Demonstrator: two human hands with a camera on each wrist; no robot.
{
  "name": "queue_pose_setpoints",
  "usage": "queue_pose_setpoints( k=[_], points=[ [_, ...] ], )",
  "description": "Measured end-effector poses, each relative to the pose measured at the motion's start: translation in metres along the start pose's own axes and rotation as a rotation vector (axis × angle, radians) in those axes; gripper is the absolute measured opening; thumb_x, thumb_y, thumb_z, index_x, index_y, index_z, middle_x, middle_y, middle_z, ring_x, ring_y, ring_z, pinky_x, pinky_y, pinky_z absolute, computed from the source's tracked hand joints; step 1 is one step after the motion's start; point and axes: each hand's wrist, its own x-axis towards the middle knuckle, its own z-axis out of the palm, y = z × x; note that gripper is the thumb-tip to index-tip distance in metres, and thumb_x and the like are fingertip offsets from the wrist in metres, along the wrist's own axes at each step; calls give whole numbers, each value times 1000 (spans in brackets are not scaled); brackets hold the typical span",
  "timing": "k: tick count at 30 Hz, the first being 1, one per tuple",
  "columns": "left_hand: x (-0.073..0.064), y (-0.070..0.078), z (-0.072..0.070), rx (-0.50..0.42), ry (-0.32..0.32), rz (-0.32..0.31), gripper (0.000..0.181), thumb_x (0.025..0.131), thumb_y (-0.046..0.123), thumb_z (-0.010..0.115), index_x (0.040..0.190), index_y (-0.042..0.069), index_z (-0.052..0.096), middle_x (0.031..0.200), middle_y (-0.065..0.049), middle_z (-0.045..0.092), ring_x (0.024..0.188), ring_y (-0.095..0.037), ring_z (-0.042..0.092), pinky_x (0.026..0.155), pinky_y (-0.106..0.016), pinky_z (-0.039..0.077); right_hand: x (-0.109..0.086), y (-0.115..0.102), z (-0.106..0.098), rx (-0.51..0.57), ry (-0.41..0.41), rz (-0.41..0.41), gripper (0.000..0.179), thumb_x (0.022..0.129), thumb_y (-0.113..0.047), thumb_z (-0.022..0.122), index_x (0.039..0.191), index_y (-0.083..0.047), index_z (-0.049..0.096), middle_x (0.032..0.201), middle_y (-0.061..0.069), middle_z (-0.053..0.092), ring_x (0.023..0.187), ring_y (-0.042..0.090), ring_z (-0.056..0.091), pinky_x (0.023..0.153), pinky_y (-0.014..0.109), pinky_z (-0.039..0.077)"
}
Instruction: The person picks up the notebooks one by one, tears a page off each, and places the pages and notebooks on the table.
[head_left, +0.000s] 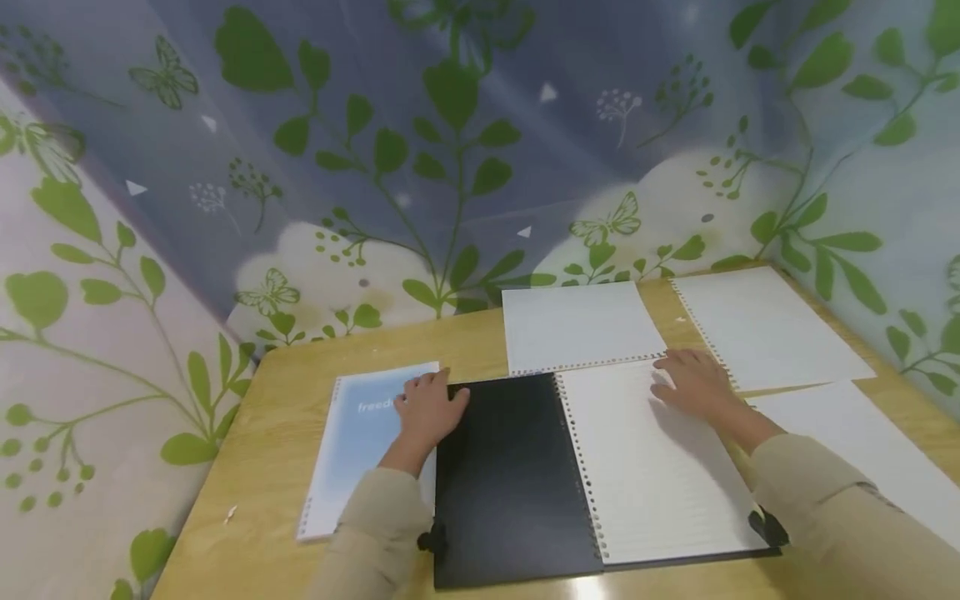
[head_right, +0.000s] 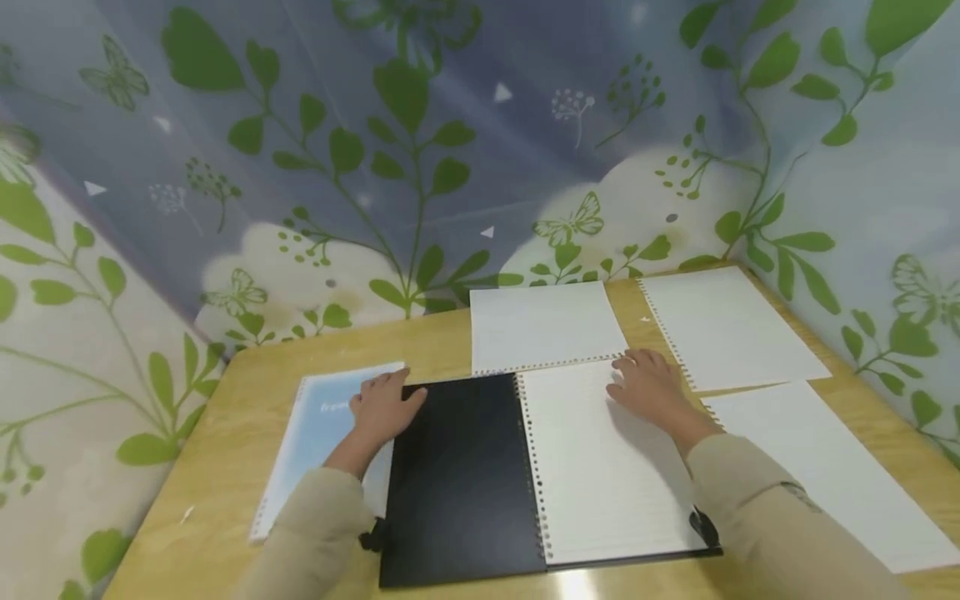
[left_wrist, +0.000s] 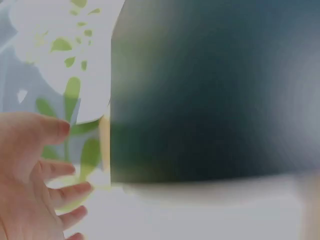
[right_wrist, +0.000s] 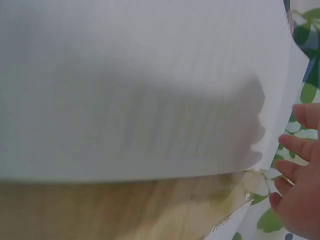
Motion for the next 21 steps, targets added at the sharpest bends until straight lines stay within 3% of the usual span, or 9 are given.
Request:
queue_pose_setpoints(
  k=[3,6,9,13,21],
  points=[
    [-19,-28,-7,-47,-28,-112,59,92,40,48,138,5,39,128,-18,52,116,-39,48,93,-59,36,-19,-4,3,-13,-40,-46,42,87,-26,57,118,2,54,132,32,40,120,52,32,93,68,28],
    [-33,-47,-6,-124,-100,-164,56,91,40,50,130,0,45,106,-14,64,94,-29,60,81,-47,47,-33,-9,8,-26,-84,-47,51,83,-31,62,120,3,52,131,31,41,118,52,34,89,68,32],
    [-36,-51,-5,-201,-157,-141,48,89,42,55,112,0,54,83,-7,68,73,-19,59,65,-34,47,-39,-14,10,-78,-93,-30,60,79,-35,66,122,4,50,127,30,44,112,50,39,84,64,37],
    [-39,-49,-1,-256,-193,-98,34,85,39,61,91,6,59,71,-2,65,63,-15,54,56,-28,41,-41,-20,11,-114,-101,-8,62,77,-36,68,123,3,49,121,27,45,105,45,42,77,59,41],
    [-40,-53,10,-276,-194,-75,24,85,28,64,88,6,59,71,-4,60,62,-15,52,54,-27,40,-43,-23,15,-86,-112,-14,63,77,-36,69,123,2,50,122,27,45,105,47,42,75,59,43]
  ],
)
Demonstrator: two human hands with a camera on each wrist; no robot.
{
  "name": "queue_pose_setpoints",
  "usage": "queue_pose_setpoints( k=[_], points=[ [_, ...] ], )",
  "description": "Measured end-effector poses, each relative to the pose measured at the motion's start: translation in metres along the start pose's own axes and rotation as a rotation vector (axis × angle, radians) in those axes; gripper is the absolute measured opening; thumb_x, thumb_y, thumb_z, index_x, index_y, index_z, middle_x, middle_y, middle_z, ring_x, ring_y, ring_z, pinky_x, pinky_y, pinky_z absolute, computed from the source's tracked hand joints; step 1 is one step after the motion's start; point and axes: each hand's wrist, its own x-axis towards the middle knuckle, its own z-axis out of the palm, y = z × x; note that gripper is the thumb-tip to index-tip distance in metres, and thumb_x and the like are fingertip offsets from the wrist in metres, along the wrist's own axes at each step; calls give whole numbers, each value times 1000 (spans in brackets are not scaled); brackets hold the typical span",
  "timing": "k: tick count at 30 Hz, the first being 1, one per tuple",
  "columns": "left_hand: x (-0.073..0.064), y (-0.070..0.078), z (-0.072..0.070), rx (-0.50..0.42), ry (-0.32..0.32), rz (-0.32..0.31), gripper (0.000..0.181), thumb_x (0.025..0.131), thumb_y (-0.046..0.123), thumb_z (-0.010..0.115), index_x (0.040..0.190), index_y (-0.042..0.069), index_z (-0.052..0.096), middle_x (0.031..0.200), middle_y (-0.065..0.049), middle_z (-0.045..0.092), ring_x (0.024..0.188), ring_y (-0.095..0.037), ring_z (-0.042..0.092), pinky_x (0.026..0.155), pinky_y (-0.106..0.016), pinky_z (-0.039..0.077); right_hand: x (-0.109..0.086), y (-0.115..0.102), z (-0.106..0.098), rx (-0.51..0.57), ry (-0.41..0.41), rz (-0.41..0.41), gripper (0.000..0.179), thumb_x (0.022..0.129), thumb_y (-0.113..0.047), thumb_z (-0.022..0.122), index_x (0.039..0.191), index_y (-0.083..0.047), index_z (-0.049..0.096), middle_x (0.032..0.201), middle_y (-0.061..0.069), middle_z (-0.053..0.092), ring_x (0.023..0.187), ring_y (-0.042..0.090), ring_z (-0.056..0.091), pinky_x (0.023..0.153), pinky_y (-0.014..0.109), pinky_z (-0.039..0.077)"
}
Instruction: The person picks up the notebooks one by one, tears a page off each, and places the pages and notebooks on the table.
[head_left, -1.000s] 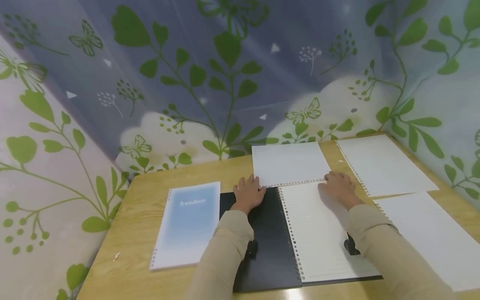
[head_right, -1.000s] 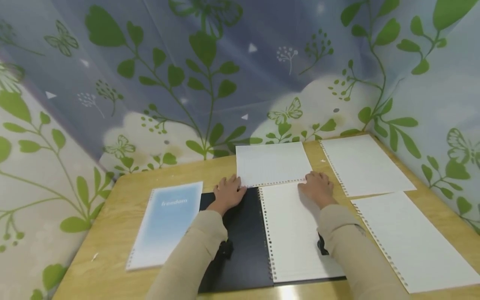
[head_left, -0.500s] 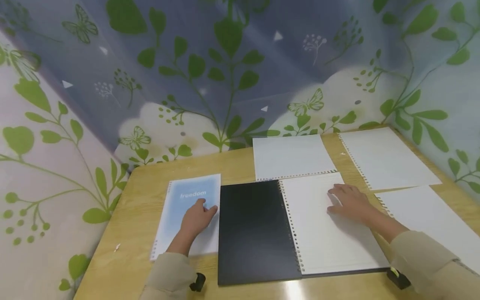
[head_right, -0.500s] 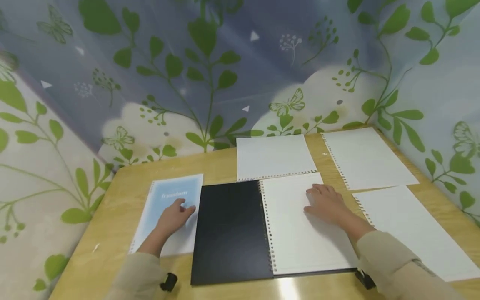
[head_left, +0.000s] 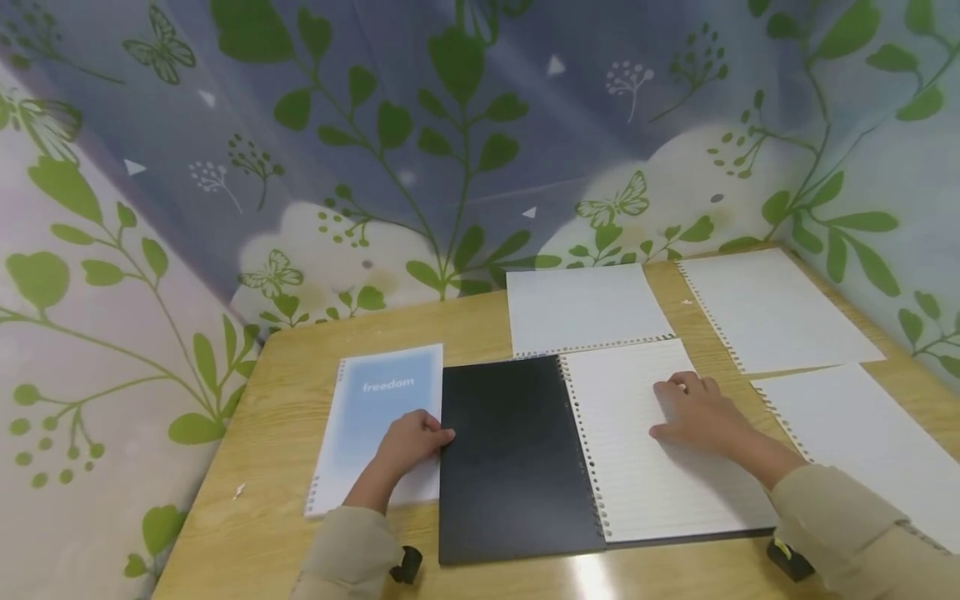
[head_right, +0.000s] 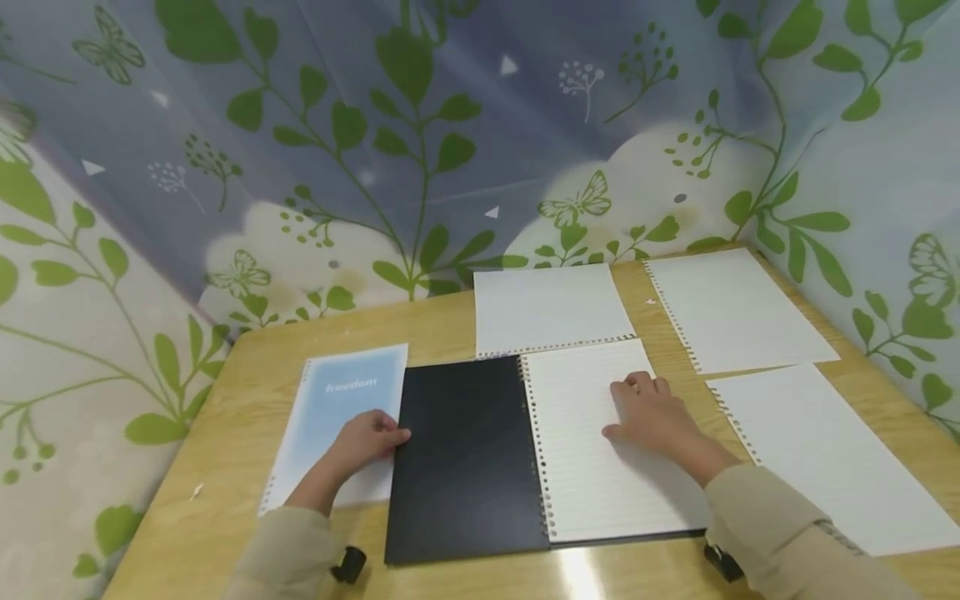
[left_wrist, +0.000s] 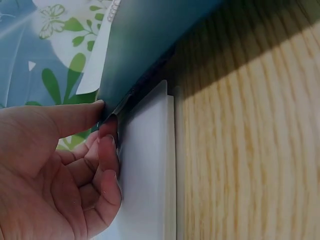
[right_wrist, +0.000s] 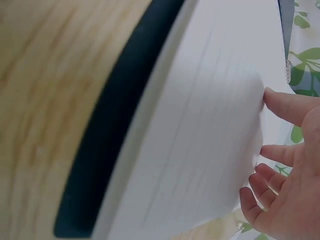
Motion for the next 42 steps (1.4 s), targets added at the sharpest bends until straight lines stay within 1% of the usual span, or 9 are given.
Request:
queue_pose_setpoints(
  k=[5,9,13,20,25,27,33,38,42],
  points=[
    [1,1,-6,-85,-1,15,23,86,28,63,91,5,59,77,-6,62,65,-15,54,56,-28,42,0,2,2,15,20,-14,62,80,-35,67,126,3,49,124,27,44,106,46,41,76,56,42],
    [-2,6,-17,-164,-1,32,24,87,28,62,94,6,58,84,-7,63,70,-15,57,60,-29,44,3,4,-3,93,30,-50,53,87,-31,60,123,8,51,122,30,47,108,48,42,85,58,38],
    [-3,19,-25,-235,17,67,22,89,30,60,93,9,56,84,-5,60,75,-17,60,62,-27,45,8,0,-14,202,31,-91,45,92,-26,54,120,10,52,119,33,51,112,49,44,93,59,35],
    [-2,53,-31,-329,42,169,30,94,42,47,91,13,51,79,-3,49,73,-21,51,65,-29,44,13,-42,-36,337,5,-220,39,94,-25,52,120,3,56,123,25,54,119,44,44,98,57,35],
    [-7,72,-35,-375,19,230,31,96,42,41,100,14,55,88,-6,53,81,-22,55,77,-40,50,18,-76,-53,356,-37,-294,42,95,-27,49,125,1,53,129,21,52,124,40,42,102,55,34],
    [-8,78,-34,-396,3,258,32,98,39,38,104,12,54,93,-9,55,86,-22,57,81,-42,50,20,-87,-61,369,-42,-309,43,95,-28,48,127,0,51,131,20,51,126,39,41,103,55,33],
    [-11,91,-28,-429,-22,331,33,102,29,29,106,5,52,104,-14,59,99,-25,58,84,-37,51,21,-112,-76,422,-68,-343,48,96,-33,47,131,0,47,132,19,49,125,36,43,101,52,37],
    [-11,99,-20,-446,-9,379,31,102,24,30,105,3,52,108,-14,59,105,-28,58,86,-38,51,18,-122,-77,460,-104,-343,54,97,-36,44,135,2,41,132,20,49,123,35,46,97,50,42],
    [-10,104,-11,-461,-7,419,29,101,21,32,106,2,53,111,-14,57,105,-27,56,87,-39,50,16,-126,-79,512,-146,-320,58,98,-41,38,139,-1,35,137,18,46,127,33,44,100,49,40]
  ],
)
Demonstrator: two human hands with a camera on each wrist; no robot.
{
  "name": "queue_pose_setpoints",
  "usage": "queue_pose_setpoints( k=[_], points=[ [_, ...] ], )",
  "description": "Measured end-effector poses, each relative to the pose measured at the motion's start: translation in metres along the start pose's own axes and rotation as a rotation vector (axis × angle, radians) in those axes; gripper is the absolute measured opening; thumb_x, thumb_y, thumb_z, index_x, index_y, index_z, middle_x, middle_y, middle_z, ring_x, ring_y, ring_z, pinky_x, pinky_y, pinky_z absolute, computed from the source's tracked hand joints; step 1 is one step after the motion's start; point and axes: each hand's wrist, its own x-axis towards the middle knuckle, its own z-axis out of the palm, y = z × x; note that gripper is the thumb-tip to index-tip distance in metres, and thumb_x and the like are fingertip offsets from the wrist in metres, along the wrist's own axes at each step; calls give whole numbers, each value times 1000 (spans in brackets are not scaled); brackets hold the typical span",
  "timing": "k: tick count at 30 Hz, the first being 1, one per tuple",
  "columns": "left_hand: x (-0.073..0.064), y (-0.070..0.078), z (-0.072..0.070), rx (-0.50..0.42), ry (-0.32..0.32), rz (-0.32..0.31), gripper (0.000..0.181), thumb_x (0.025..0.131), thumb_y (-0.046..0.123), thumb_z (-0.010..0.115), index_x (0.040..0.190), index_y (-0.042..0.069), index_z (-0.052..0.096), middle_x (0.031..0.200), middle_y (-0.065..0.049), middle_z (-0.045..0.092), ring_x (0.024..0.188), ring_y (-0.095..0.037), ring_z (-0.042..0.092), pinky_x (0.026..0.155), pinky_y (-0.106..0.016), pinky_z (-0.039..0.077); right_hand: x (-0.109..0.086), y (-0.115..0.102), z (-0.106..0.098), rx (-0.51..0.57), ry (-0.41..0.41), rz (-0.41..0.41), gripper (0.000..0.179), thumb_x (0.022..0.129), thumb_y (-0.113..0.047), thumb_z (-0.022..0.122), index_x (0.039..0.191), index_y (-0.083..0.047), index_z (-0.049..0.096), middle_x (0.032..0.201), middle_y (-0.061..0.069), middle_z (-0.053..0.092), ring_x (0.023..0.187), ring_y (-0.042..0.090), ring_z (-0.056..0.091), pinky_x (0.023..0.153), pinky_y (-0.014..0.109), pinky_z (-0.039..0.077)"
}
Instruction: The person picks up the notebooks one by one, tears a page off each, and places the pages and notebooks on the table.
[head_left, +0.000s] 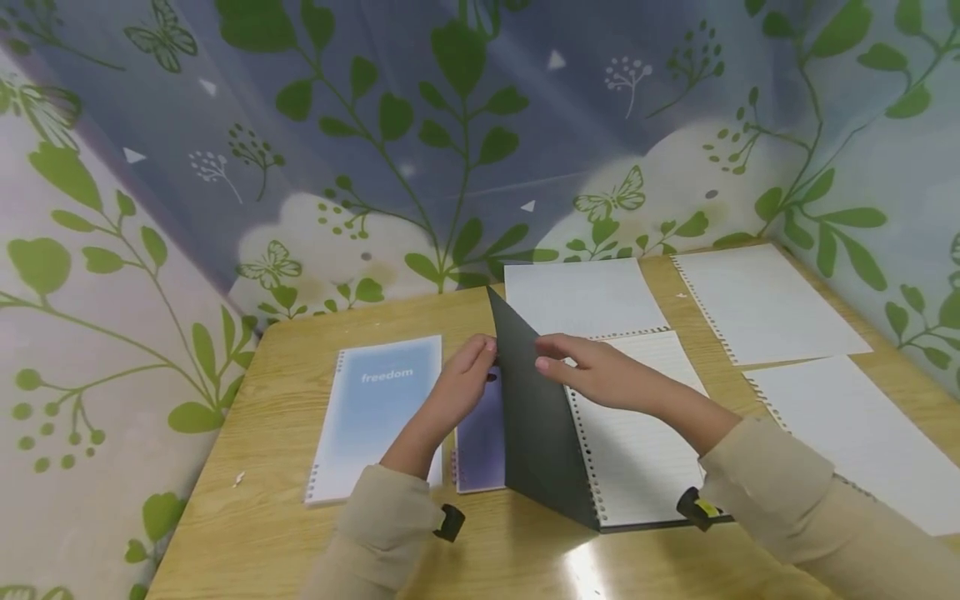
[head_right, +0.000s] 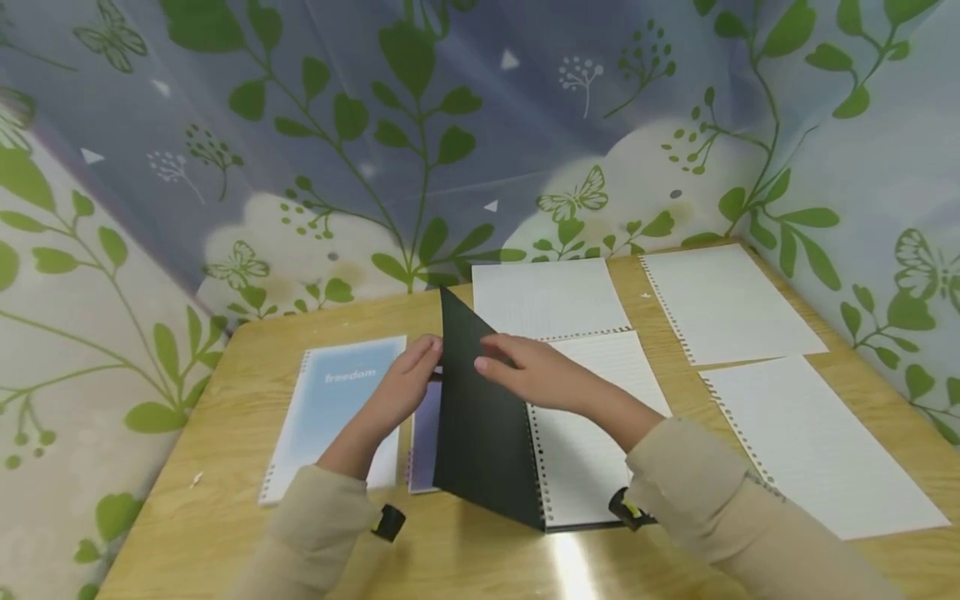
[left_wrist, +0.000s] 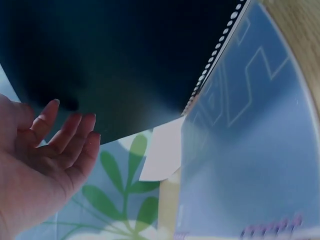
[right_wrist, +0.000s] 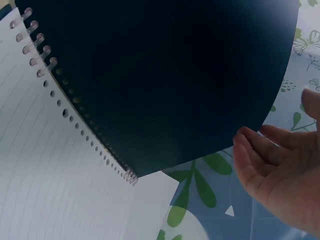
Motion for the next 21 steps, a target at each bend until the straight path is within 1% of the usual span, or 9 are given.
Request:
queue_pose_setpoints(
  k=[2,4,6,8,11,13,14,17,21],
  points=[
    [2,0,6,8,-11,19,28,101,21,33,110,3,53,112,-15,57,105,-27,56,87,-39,50,0,-2,-2,30,0,27,59,98,-44,36,141,-4,33,139,17,44,128,33,43,102,49,39],
    [3,1,13,32,-25,39,28,101,22,35,115,5,51,118,-14,57,110,-27,55,90,-41,48,0,-4,-4,38,8,52,61,97,-47,34,142,-6,31,140,17,44,128,33,43,102,50,38],
    [5,0,20,36,-56,70,30,100,23,36,122,5,48,126,-15,54,117,-29,53,95,-43,46,0,-7,-7,34,23,72,62,97,-49,32,142,-6,30,138,18,45,125,35,45,100,51,40],
    [6,0,28,41,-95,78,35,100,26,37,129,8,43,134,-13,50,124,-28,49,99,-43,43,0,-9,-9,36,44,101,64,96,-51,33,142,-5,30,135,20,48,117,34,54,93,48,46],
    [7,-1,38,85,-157,83,43,99,31,36,139,14,33,140,-12,45,125,-29,47,101,-42,41,0,-10,-13,63,89,151,66,95,-50,36,141,-4,30,129,22,53,97,26,65,80,39,53],
    [6,-2,43,137,-188,80,50,99,34,36,145,18,25,144,-11,40,128,-29,44,103,-42,39,0,-9,-15,100,118,180,65,95,-48,40,141,-3,30,126,24,55,84,20,68,71,33,55],
    [6,-3,45,160,-206,83,52,99,35,37,147,20,21,146,-10,37,130,-29,41,105,-43,37,0,-9,-17,120,127,190,65,95,-47,41,141,-3,30,126,25,54,80,18,69,69,32,56],
    [7,-9,51,214,-250,112,59,98,35,39,149,26,10,152,-5,25,138,-24,29,111,-43,28,-1,-6,-19,136,145,207,64,95,-43,45,142,-3,29,127,26,53,75,17,69,70,33,56],
    [13,-18,58,232,-304,178,69,96,32,46,147,33,0,155,4,11,142,-17,16,115,-40,20,-5,-5,-24,150,173,241,66,95,-37,46,145,-4,20,132,26,49,77,19,69,75,36,56]
  ],
)
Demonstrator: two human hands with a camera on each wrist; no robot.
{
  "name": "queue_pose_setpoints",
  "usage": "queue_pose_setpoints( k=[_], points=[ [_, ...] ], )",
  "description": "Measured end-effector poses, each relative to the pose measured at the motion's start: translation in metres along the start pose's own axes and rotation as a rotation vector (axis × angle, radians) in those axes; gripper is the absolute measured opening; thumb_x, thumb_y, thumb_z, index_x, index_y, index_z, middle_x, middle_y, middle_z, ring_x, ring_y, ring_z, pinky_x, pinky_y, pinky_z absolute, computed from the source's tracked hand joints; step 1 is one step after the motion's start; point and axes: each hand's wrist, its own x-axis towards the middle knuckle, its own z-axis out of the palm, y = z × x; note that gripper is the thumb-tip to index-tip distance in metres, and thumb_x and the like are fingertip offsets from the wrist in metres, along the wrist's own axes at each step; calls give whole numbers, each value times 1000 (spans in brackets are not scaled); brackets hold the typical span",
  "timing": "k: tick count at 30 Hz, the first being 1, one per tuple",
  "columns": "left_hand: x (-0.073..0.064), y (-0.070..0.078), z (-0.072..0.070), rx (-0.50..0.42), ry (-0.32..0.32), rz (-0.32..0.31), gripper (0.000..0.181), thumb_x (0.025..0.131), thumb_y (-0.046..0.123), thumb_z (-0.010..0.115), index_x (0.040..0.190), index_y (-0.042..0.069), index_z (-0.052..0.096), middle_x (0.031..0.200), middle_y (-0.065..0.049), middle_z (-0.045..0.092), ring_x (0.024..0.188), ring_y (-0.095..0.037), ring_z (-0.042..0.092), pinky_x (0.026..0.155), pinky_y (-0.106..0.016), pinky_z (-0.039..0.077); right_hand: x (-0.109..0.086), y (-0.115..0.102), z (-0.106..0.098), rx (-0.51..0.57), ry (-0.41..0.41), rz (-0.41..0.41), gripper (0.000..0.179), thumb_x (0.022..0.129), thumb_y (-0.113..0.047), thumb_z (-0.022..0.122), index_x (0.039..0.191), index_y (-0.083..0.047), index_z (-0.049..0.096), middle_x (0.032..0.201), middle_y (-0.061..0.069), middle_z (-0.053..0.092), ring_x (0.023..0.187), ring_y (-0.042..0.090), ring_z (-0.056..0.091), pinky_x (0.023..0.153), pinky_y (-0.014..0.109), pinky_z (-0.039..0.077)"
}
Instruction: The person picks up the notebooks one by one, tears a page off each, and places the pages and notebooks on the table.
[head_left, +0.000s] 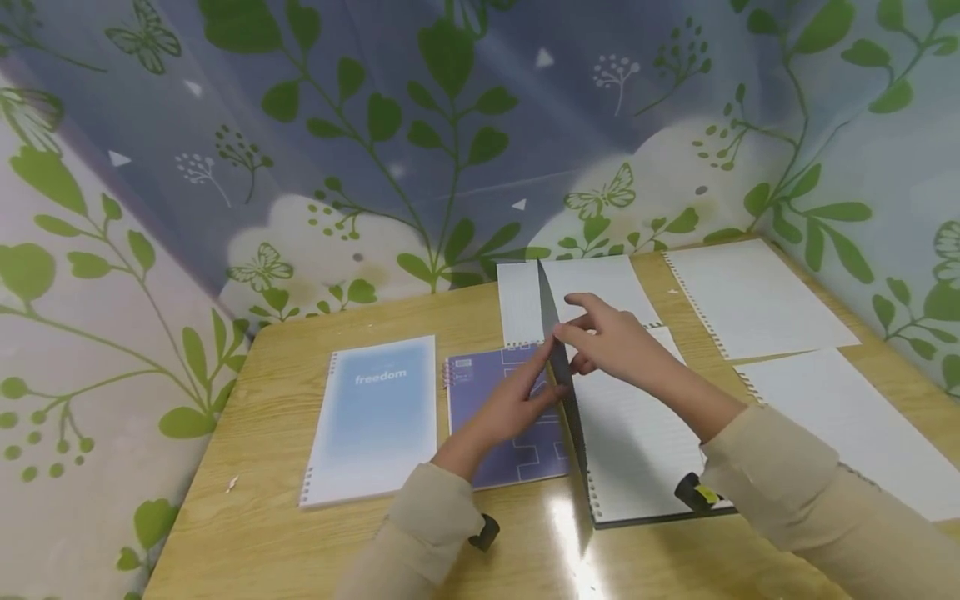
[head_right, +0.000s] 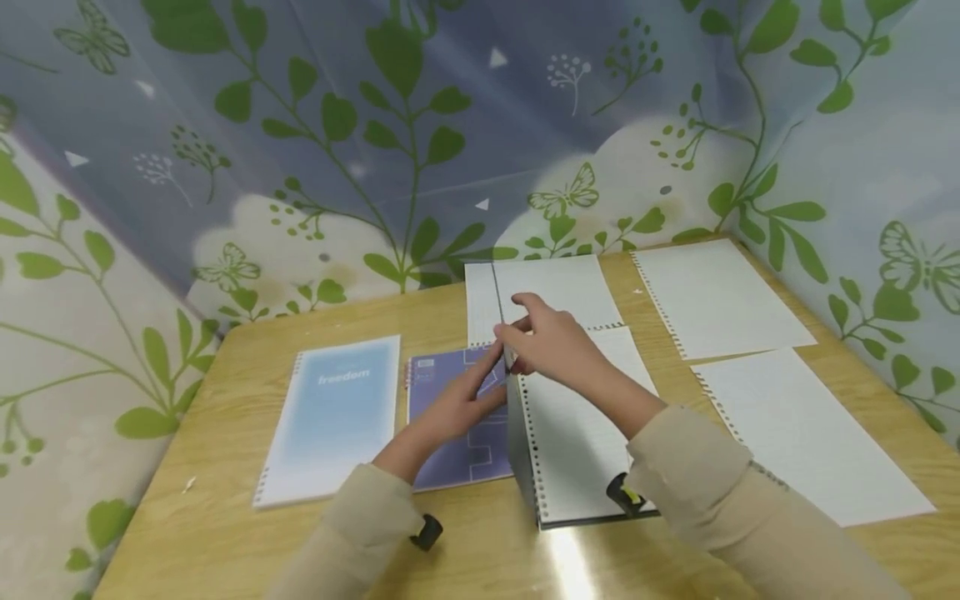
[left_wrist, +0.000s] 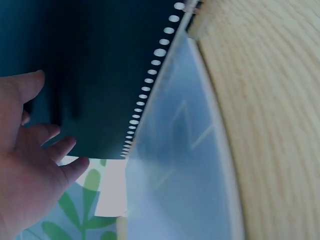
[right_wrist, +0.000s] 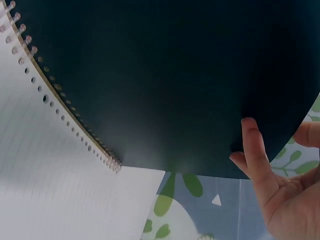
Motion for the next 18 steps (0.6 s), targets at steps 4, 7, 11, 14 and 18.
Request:
queue_pose_setpoints(
  k=[4,7,11,14,18],
  points=[
    [5,-10,8,29,-32,50,77,93,28,54,148,31,-1,156,-1,8,143,-22,12,115,-43,18,-3,3,-7,12,23,27,66,94,-31,46,147,-5,14,135,26,46,78,20,69,75,37,56],
    [9,-16,15,65,-65,19,79,91,34,56,148,33,1,156,-5,9,143,-30,10,113,-50,18,-6,9,-14,0,40,32,63,94,-28,45,146,-5,16,133,27,46,78,19,66,74,37,56],
    [12,-17,23,153,-109,-36,81,88,45,56,146,38,0,156,-3,6,143,-35,5,113,-54,16,-12,21,-26,-59,69,34,58,95,-24,41,145,-3,20,128,28,50,77,20,61,71,35,55],
    [15,-15,27,230,-128,-44,81,87,47,55,147,36,1,156,-4,5,143,-35,4,114,-53,13,-15,30,-34,-108,83,52,56,95,-24,35,145,-3,21,127,29,50,84,26,60,71,37,53],
    [19,-10,33,316,-143,-55,80,88,50,53,147,36,2,156,-5,3,143,-35,5,113,-55,9,-19,40,-44,-143,102,75,55,95,-24,31,145,-4,22,129,30,48,90,33,58,70,38,52]
  ],
)
